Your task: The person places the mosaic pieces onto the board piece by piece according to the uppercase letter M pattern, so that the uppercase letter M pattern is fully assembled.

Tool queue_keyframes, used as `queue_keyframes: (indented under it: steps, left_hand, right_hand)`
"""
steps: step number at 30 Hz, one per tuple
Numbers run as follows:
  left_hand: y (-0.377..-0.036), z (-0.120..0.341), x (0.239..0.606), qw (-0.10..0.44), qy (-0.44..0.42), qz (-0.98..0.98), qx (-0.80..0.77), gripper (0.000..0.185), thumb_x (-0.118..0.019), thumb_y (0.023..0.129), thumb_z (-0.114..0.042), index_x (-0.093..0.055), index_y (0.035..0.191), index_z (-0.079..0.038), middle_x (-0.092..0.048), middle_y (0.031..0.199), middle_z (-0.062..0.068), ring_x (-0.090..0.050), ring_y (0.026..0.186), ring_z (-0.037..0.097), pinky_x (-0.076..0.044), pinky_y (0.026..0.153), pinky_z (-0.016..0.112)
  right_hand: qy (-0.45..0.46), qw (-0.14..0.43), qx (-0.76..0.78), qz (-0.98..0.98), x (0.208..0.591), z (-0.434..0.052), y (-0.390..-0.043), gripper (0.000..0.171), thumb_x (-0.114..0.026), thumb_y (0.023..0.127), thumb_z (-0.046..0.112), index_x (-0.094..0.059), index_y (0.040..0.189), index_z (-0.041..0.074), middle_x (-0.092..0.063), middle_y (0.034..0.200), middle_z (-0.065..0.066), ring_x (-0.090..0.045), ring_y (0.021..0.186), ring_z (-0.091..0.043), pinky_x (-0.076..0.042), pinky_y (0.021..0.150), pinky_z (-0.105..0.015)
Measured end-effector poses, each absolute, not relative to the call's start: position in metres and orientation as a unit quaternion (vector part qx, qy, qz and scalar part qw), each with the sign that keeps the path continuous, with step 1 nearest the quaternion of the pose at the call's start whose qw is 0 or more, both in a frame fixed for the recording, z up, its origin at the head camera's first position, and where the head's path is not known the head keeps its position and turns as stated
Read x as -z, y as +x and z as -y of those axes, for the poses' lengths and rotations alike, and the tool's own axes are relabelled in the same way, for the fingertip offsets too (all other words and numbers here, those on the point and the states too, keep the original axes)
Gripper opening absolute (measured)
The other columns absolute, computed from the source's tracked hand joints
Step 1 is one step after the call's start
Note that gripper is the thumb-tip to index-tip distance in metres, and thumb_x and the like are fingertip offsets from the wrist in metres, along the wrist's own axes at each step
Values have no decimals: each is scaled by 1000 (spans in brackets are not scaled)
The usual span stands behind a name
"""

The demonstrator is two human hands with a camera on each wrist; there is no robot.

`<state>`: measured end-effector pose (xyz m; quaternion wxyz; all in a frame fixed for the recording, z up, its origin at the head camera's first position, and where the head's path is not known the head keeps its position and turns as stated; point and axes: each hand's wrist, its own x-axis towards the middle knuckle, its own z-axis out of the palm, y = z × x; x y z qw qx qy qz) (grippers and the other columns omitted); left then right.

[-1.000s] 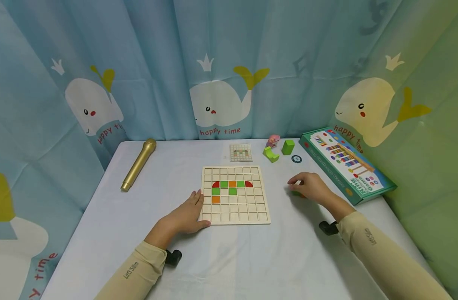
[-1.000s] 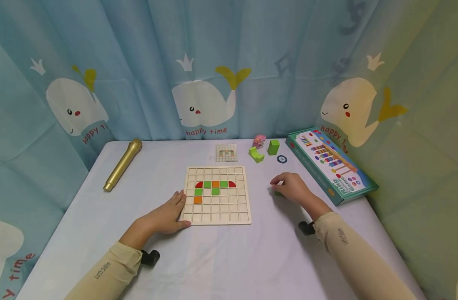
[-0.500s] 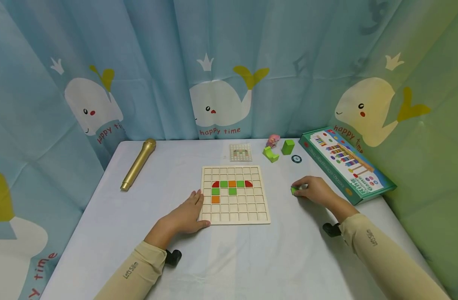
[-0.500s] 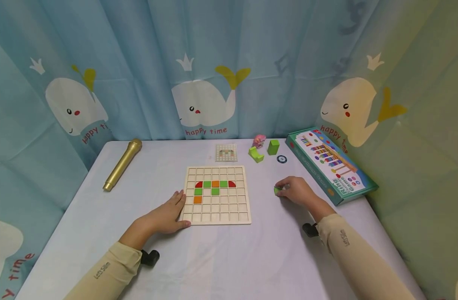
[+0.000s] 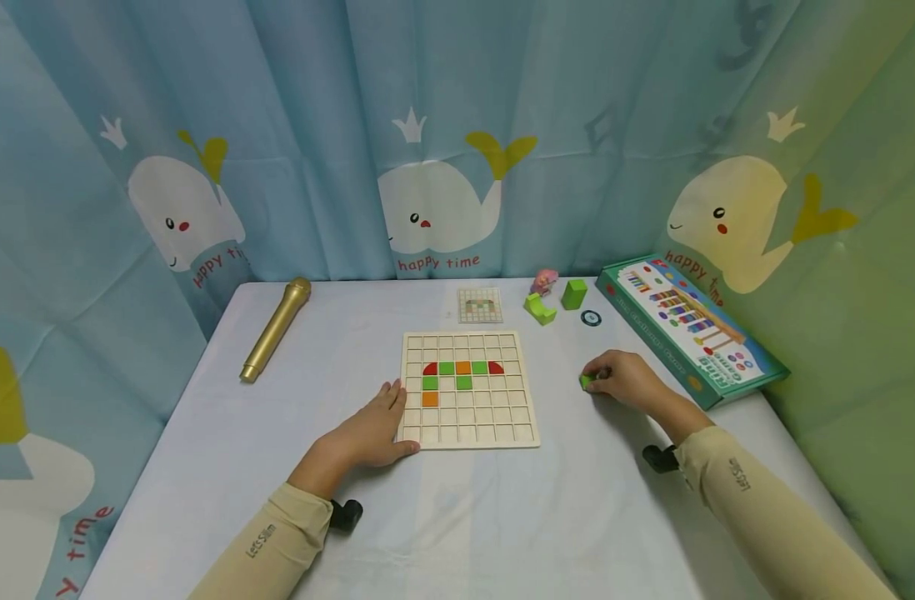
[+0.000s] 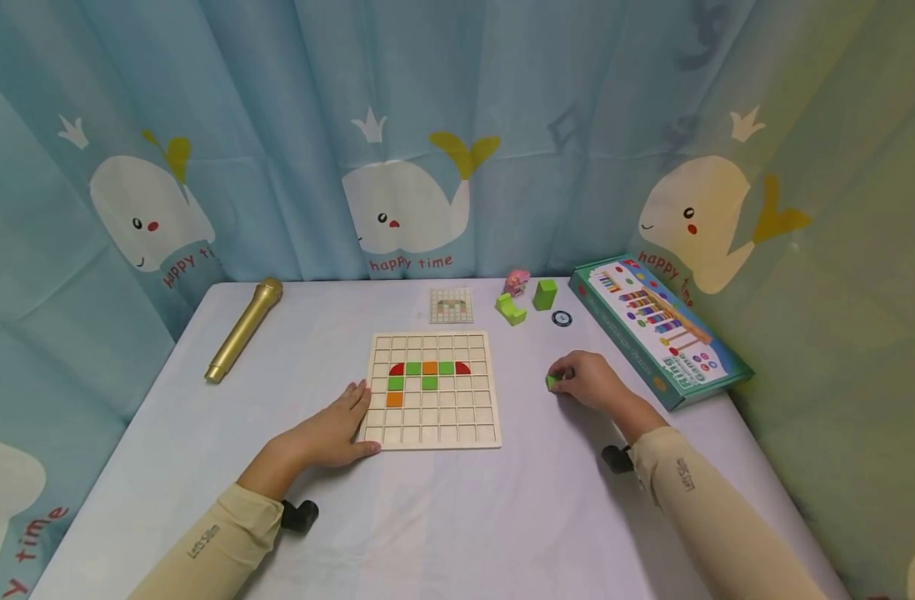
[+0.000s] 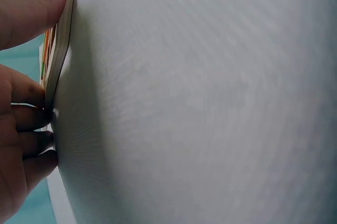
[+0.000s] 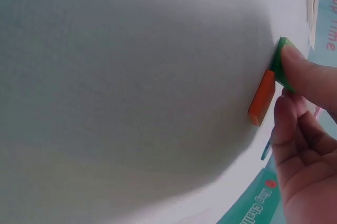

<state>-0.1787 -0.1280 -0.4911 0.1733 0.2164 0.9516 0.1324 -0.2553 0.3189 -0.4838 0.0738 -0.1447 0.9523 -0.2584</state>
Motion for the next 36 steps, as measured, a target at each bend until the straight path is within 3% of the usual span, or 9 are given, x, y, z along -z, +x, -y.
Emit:
queue_keyframes:
  steps: [8, 22, 36]
  left_hand:
    - [-178, 129, 491, 176, 214, -952, -131, 95, -67, 94, -47, -22, 155, 9, -13, 165, 23, -12, 152, 37, -21, 120, 45]
    - [-178, 129, 491, 176, 211, -953, -129, 95, -67, 95, -48, -21, 156, 9, -13, 165, 23, -11, 152, 37, -22, 120, 45]
    - [-179, 128, 492, 173, 216, -953, -127, 95, -67, 95, -48, -22, 156, 9, -13, 165, 23, -11, 152, 36, -21, 120, 45]
  right_hand:
    - [-167, 42, 264, -949, 485, -315, -252, 10, -80, 85, 3, -77, 93, 8, -66, 85, 0, -55, 78, -17, -46, 70, -33]
    - [-146, 65, 297, -941, 478, -303, -253, 10, -77, 89, 8, -79, 98, 6, -71, 88, -3, -56, 74, -17, -47, 61, -29]
    - [-161, 71, 314, -933, 470, -267, -262, 10, -77, 88, 7, -79, 98, 5, -74, 92, -4, -62, 82, -17, -52, 70, -33]
